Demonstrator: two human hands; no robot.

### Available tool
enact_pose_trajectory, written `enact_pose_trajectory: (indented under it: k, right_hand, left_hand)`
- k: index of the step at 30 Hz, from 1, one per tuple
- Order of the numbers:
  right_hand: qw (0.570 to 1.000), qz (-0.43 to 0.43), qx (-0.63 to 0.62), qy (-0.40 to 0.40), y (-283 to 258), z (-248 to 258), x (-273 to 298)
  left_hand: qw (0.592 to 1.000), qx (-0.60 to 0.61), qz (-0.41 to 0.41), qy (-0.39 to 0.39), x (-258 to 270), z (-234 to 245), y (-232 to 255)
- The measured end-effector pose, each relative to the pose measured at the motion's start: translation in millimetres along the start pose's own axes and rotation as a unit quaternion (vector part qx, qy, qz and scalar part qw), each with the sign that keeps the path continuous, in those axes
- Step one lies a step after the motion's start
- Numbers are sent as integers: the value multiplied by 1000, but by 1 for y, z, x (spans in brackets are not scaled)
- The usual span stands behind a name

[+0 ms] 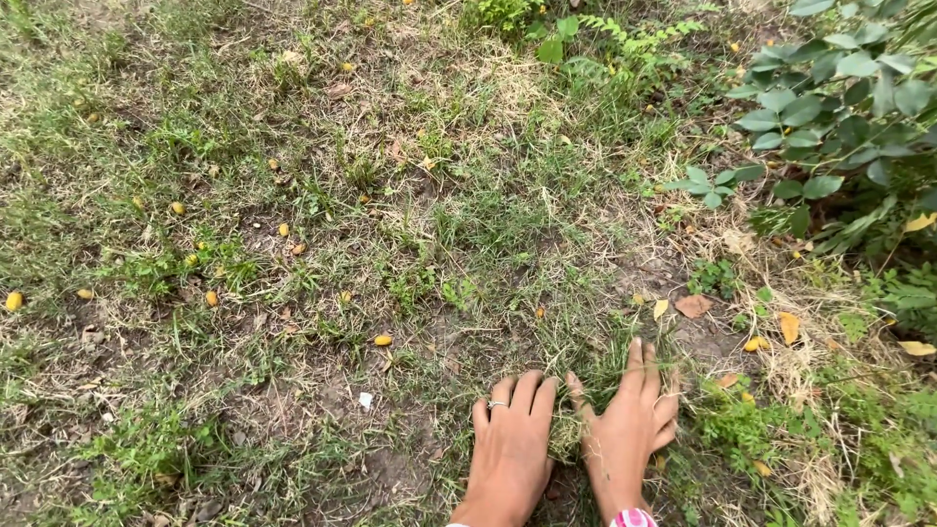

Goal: Pulling weeds and grass from the garden by hand.

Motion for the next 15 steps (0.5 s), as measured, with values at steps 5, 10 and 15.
enact_pose_trajectory:
  k: [5, 10, 15]
  right_hand:
    - [996, 69, 42, 38, -3, -22, 2]
    - [996, 58, -61, 13, -4, -35, -3]
    - [983, -16, -185, 0, 2, -32, -22]
  left_hand:
    - [999, 29, 2, 14, -8, -1, -6]
    - [987, 154, 35, 22, -14, 18, -2]
    - [982, 162, 92, -25, -18, 22, -3]
Point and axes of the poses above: each hand's wrist, its own x-axis away from the middle knuckle, its own z-axis out of the back of the hand, y = z × x, the point moved 3 cm from there along -x, towards the middle knuckle, and after that the axes turned 10 degrees about -z, right-handed, at the moved point
